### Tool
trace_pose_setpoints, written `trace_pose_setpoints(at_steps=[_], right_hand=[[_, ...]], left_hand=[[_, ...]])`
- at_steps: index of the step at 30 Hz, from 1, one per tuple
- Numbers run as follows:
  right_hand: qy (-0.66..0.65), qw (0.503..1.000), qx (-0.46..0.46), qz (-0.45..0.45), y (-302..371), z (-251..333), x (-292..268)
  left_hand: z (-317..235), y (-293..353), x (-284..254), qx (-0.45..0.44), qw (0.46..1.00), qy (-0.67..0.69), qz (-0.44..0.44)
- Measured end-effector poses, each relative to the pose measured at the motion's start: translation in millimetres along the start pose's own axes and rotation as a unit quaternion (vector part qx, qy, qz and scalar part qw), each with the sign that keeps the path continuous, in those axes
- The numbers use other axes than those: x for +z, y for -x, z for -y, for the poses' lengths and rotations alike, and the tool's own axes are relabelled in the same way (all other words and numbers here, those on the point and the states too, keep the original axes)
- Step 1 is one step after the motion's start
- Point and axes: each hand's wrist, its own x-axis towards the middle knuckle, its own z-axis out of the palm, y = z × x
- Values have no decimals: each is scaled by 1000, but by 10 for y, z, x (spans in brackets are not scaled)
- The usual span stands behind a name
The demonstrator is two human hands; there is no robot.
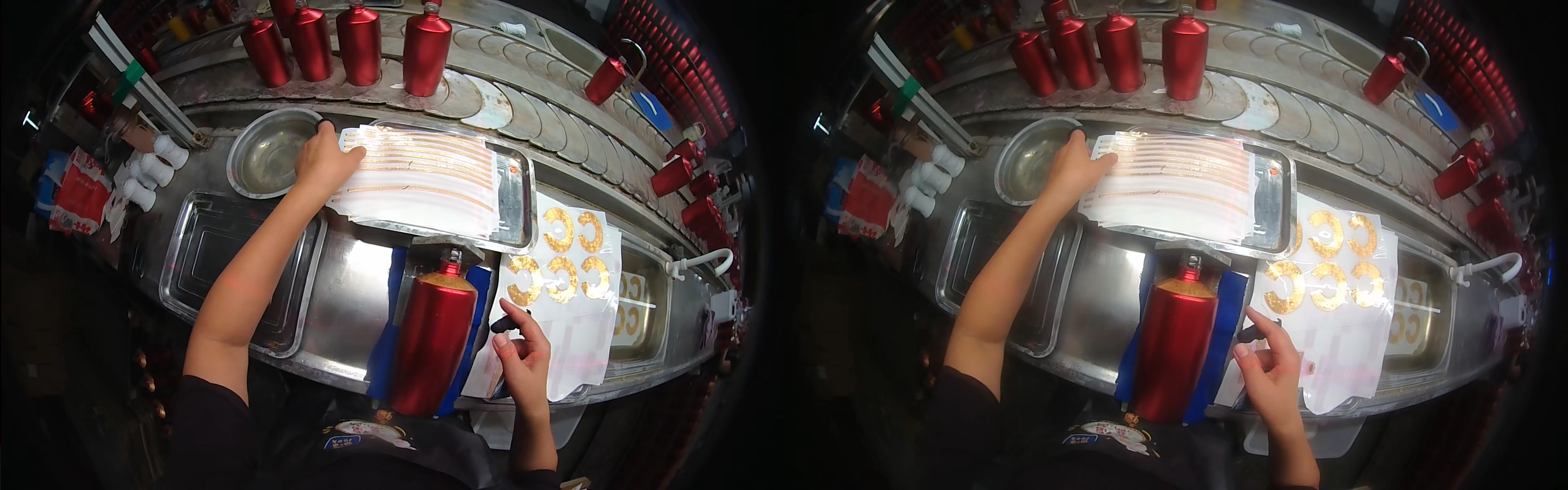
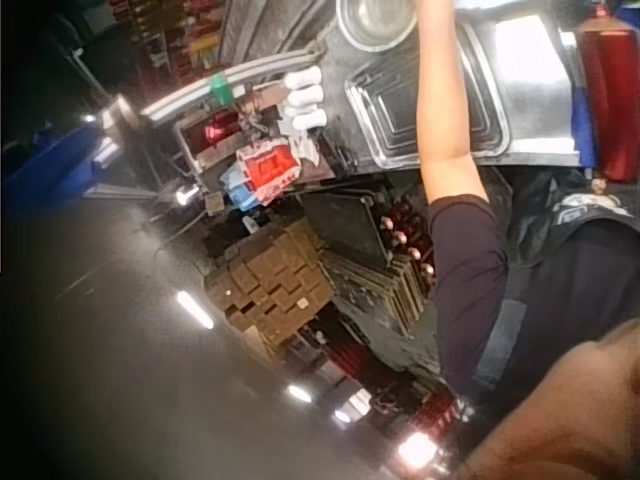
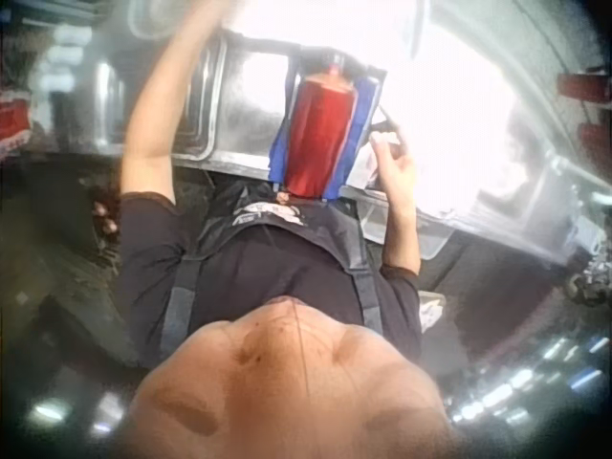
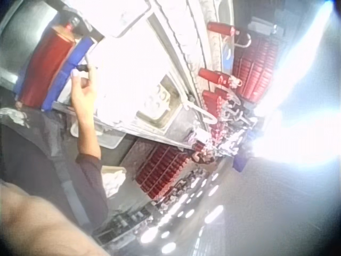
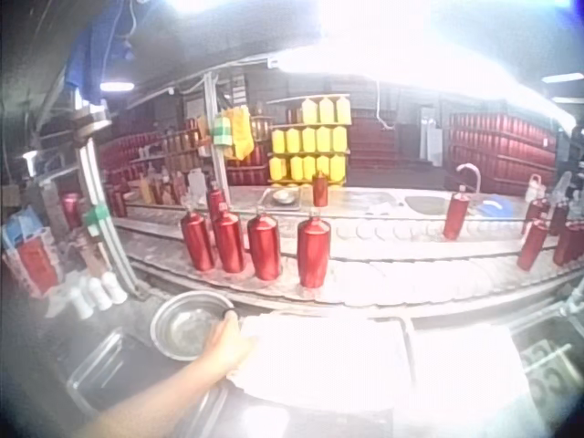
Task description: The person applies gold circular stickers to red cylindrical bottles at a workstation. They peel each sticker from a sheet, place it on the bottle, and smooth it down. The person also wipes the bottle neck area with a cloth and handles multiple bottles in sequence.
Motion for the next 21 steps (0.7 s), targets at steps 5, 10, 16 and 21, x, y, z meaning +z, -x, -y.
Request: trace_pose_setpoints(at_steps=[5,10,16,21], right_hand=[[8,1000,6,5,-161,-4,-44],[-21,998,43,35,-270,23,-58],[-29,998,52,26,-305,6,-87],[-27,999,42,20,-288,-45,-151]], left_hand=[[130,-236,159,-22,998,59,8],[162,-344,215,-38,997,67,4],[126,-364,203,-60,995,76,29],[153,-404,80,-58,996,67,34]])
